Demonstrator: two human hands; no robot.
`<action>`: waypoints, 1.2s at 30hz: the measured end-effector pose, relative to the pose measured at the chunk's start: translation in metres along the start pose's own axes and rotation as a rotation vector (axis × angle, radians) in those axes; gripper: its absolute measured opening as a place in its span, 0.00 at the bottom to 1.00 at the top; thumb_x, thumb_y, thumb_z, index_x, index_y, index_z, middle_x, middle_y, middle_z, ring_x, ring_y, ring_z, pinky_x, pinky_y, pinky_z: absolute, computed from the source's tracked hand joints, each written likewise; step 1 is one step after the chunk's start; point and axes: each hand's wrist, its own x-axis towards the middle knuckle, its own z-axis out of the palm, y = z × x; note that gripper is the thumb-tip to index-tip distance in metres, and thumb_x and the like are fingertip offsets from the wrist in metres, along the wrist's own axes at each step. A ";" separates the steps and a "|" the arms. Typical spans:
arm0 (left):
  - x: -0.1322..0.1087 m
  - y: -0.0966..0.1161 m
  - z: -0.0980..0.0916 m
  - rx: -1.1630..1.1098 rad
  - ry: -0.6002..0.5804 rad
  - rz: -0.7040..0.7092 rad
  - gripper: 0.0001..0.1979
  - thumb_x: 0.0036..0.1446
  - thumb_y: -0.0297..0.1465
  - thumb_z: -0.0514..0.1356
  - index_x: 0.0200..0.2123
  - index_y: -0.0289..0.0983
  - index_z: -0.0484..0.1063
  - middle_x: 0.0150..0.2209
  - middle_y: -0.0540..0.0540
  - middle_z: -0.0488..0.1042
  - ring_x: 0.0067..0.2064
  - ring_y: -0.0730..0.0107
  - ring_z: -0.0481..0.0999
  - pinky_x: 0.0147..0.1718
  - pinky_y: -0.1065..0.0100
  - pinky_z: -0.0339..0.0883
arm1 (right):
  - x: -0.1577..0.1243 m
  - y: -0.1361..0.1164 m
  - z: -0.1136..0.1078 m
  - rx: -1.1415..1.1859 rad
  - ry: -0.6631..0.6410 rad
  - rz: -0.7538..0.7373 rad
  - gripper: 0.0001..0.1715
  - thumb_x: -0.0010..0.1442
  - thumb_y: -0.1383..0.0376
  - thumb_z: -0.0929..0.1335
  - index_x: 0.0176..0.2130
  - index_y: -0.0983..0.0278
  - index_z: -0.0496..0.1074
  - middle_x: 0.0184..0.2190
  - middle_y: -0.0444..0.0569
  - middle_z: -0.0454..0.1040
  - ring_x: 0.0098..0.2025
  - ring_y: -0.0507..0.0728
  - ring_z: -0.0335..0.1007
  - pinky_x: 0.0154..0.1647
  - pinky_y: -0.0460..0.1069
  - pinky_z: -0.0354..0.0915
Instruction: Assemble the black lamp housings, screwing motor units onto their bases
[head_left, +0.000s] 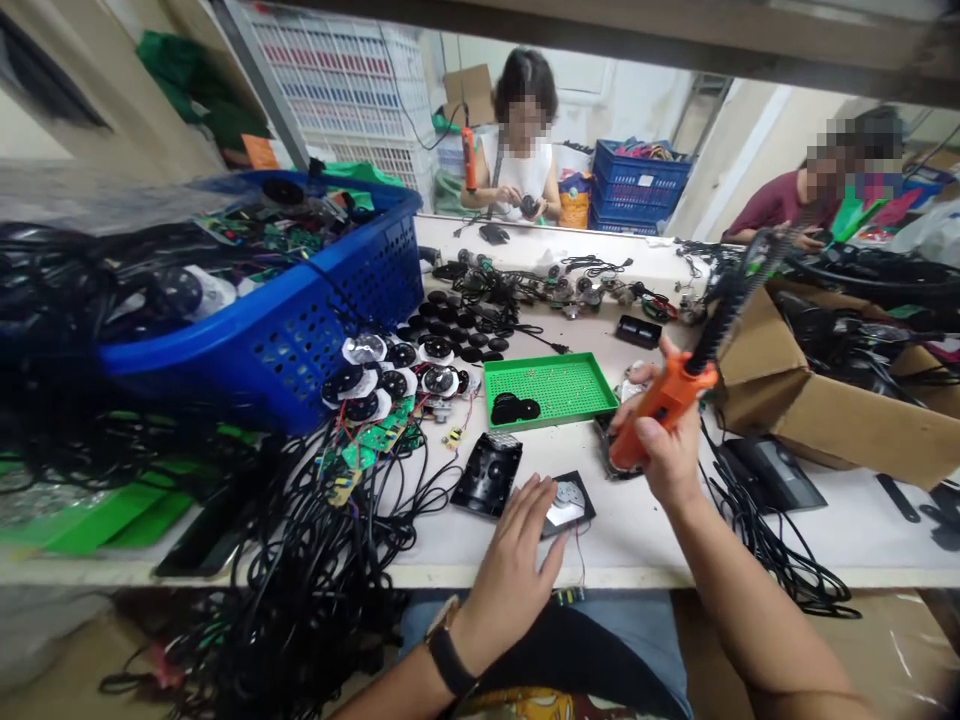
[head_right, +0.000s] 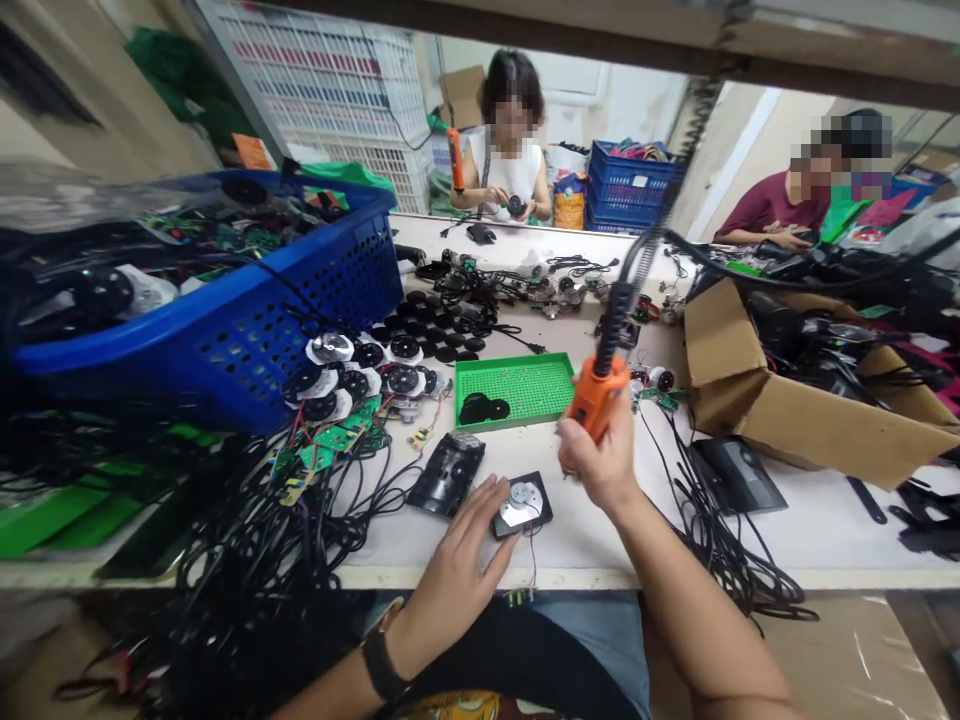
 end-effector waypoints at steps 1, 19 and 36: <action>-0.001 0.002 -0.015 -0.002 -0.036 0.014 0.26 0.71 0.29 0.56 0.70 0.40 0.61 0.67 0.39 0.71 0.70 0.56 0.68 0.67 0.47 0.70 | -0.003 -0.004 -0.007 0.067 0.003 0.033 0.43 0.62 0.40 0.69 0.67 0.56 0.60 0.46 0.53 0.74 0.34 0.59 0.75 0.32 0.55 0.74; 0.176 -0.085 -0.103 0.236 -0.407 -0.118 0.16 0.66 0.35 0.60 0.52 0.35 0.80 0.51 0.41 0.83 0.50 0.58 0.83 0.54 0.58 0.75 | -0.052 -0.025 -0.044 0.590 -0.068 0.325 0.44 0.51 0.39 0.77 0.58 0.58 0.73 0.30 0.42 0.68 0.23 0.50 0.66 0.18 0.45 0.66; 0.274 -0.148 -0.014 0.340 -0.510 -0.056 0.16 0.63 0.22 0.56 0.49 0.33 0.81 0.50 0.37 0.84 0.52 0.59 0.83 0.56 0.61 0.73 | -0.076 -0.020 -0.075 0.136 -0.212 0.256 0.18 0.65 0.58 0.74 0.53 0.60 0.73 0.36 0.47 0.76 0.30 0.54 0.77 0.32 0.49 0.76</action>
